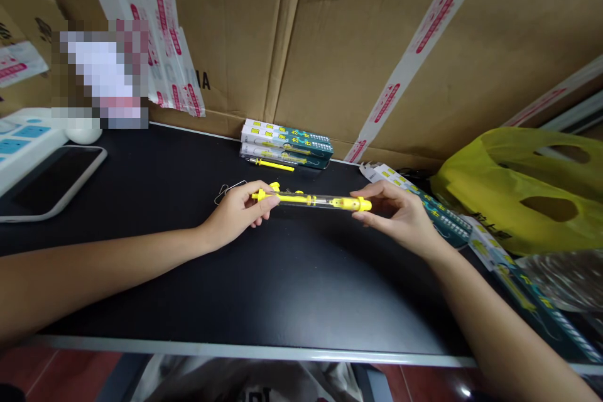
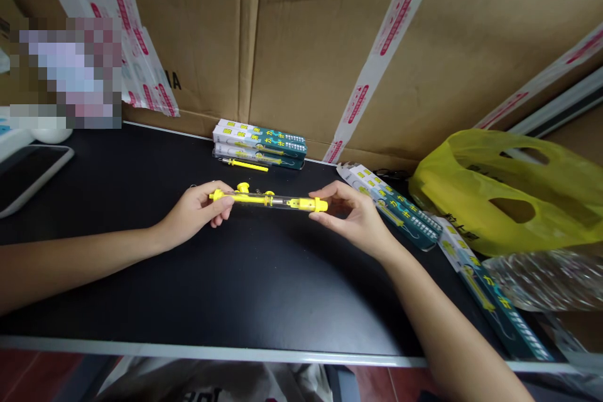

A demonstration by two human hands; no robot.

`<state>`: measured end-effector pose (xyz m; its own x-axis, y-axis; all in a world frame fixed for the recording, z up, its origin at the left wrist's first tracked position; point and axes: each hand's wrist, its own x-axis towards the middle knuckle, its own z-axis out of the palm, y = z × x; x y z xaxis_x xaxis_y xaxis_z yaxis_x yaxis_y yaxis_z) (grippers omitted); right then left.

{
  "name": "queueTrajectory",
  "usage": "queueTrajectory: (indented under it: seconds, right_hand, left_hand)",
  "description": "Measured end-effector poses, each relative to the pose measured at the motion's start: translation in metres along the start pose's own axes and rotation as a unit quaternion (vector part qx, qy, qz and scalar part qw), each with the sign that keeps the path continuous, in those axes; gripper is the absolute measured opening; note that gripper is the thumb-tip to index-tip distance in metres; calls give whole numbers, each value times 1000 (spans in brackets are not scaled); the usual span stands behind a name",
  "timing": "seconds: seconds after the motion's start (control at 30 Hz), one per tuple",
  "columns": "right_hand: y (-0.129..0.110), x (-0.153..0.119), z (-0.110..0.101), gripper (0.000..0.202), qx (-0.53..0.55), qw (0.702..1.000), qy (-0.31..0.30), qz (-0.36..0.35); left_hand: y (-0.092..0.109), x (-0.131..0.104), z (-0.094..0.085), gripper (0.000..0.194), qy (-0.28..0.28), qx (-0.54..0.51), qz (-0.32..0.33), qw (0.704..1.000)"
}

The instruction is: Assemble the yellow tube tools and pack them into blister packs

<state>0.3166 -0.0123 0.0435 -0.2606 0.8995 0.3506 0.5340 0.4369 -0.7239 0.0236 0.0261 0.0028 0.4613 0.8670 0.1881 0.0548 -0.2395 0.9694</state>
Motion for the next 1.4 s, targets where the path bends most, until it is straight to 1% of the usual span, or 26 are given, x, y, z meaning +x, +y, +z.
queueTrajectory:
  seconds: [0.13, 0.27, 0.37, 0.53, 0.73, 0.93, 1.23, 1.3, 1.4]
  right_hand:
    - [-4, 0, -2, 22, 39, 998, -32, 23]
    - [-4, -1, -2, 22, 63, 997, -37, 32]
    - [-3, -1, -1, 25, 40, 999, -21, 11]
    - [-4, -1, 2, 25, -31, 998, 24, -53]
    - [-7, -1, 3, 23, -74, 992, 42, -88]
    - [-8, -1, 2, 25, -57, 996, 45, -55]
    - [-6, -1, 3, 26, -27, 999, 27, -24]
    - [-7, -2, 2, 33, -20, 1000, 18, -12]
    - [-10, -3, -1, 47, 20, 1000, 4, 4]
  left_hand:
    - [-1, -1, 0, 25, -6, -17, 11, 1000]
    - [-1, -1, 0, 25, -7, -14, 10, 1000]
    - [0, 0, 0, 25, -4, -5, 4, 1000]
    - [2, 1, 0, 26, -5, 2, -3, 1000]
    - [1, 0, -1, 24, -4, -4, -2, 1000]
    - [-1, -1, -1, 25, -4, 2, -8, 1000]
    - [-1, 0, -1, 24, -11, -9, 5, 1000]
    - [-2, 1, 0, 25, -11, -20, 8, 1000]
    - [-3, 2, 0, 26, -6, -26, 8, 1000]
